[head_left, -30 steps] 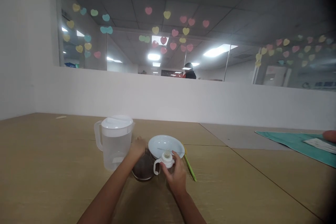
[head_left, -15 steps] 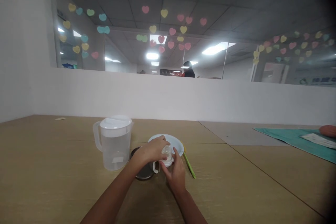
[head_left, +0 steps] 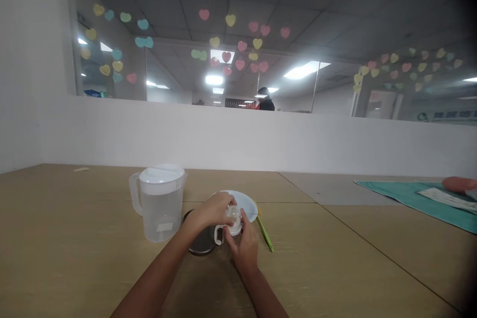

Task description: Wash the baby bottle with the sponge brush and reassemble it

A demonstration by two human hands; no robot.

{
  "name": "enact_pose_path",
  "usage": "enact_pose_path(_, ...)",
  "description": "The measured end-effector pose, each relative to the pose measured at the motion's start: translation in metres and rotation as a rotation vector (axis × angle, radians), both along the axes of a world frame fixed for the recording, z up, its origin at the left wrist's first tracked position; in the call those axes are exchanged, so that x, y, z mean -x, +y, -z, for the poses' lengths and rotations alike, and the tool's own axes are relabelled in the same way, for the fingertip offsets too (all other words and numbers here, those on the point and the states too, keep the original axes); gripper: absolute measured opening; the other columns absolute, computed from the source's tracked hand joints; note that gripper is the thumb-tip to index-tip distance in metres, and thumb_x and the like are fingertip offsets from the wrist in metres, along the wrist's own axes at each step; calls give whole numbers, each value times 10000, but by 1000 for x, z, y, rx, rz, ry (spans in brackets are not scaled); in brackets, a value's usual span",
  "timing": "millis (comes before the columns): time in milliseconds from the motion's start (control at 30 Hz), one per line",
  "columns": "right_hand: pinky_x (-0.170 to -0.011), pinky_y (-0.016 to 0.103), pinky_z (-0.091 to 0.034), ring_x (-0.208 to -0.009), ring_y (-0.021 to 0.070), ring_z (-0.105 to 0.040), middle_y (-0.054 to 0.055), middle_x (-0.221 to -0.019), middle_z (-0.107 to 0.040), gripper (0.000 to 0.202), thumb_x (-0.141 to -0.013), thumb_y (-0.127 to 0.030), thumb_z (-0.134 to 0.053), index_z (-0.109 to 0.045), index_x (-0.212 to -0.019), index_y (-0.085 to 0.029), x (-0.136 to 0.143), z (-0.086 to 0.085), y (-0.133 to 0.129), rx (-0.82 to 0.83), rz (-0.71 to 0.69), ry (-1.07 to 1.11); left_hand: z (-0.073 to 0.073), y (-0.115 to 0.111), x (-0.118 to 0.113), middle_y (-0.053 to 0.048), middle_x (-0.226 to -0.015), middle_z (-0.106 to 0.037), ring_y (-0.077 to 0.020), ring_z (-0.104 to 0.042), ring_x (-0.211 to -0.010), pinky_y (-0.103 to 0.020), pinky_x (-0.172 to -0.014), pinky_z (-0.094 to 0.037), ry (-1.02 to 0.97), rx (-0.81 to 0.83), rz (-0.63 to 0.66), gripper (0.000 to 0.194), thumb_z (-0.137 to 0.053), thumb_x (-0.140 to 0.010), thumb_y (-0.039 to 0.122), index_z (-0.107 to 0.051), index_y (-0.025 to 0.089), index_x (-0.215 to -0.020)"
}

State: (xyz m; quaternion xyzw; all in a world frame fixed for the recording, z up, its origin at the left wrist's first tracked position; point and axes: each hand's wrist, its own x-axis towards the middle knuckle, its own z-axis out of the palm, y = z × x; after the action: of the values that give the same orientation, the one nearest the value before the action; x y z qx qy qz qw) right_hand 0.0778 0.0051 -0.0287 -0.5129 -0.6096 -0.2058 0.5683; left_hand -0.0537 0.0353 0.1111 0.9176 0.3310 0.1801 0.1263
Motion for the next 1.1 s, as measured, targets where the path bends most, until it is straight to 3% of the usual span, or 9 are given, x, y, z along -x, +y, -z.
enact_pose_path(100,-774,390,-500,-970,258,-599,159,-1105,-610,633,-801,-457,-524,-364,-1323,-137,-2,1,1,9,-6,-15,1,-1,1,-76,-1062,-604,-221,-570,-938,-287,-776,-437,22,-20,12,444,-656,-606,255,-551,184,-1032)
enact_pose_path(300,-749,387,-505,-963,279,-601,176,-1105,-603,769,-734,-488,-592,-313,-1345,-114,0,-1,3,61,4,-14,-4,-11,3,-71,-928,-627,-219,-595,-785,-259,-587,-398,117,-14,3,475,-591,-666,317,-464,195,-1107)
enact_pose_path(633,-668,337,-516,-866,269,-642,156,-1053,-642,700,-707,-431,-592,-369,-1295,-121,-3,-2,1,68,69,-40,-5,-24,-1,-97,-936,-616,-266,-597,-831,-286,-610,-411,199,-168,12,365,-596,-696,310,-481,197,-1023)
enact_pose_path(933,-608,317,-511,-799,262,-656,162,-1048,-647,699,-732,-456,-543,-367,-1308,-101,-1,-5,-4,58,108,-59,-11,-47,-7,-95,-848,-637,-239,-623,-749,-279,-597,-433,314,-266,-60,296,-501,-746,140,-475,156,-1040)
enact_pose_path(1100,-698,334,-515,-906,266,-633,155,-1091,-629,660,-724,-361,-508,-357,-1315,-108,-4,-4,-3,5,134,-64,-13,-54,-11,-102,-871,-647,-248,-629,-757,-294,-604,-448,339,-355,-63,289,-491,-759,139,-475,150,-1047)
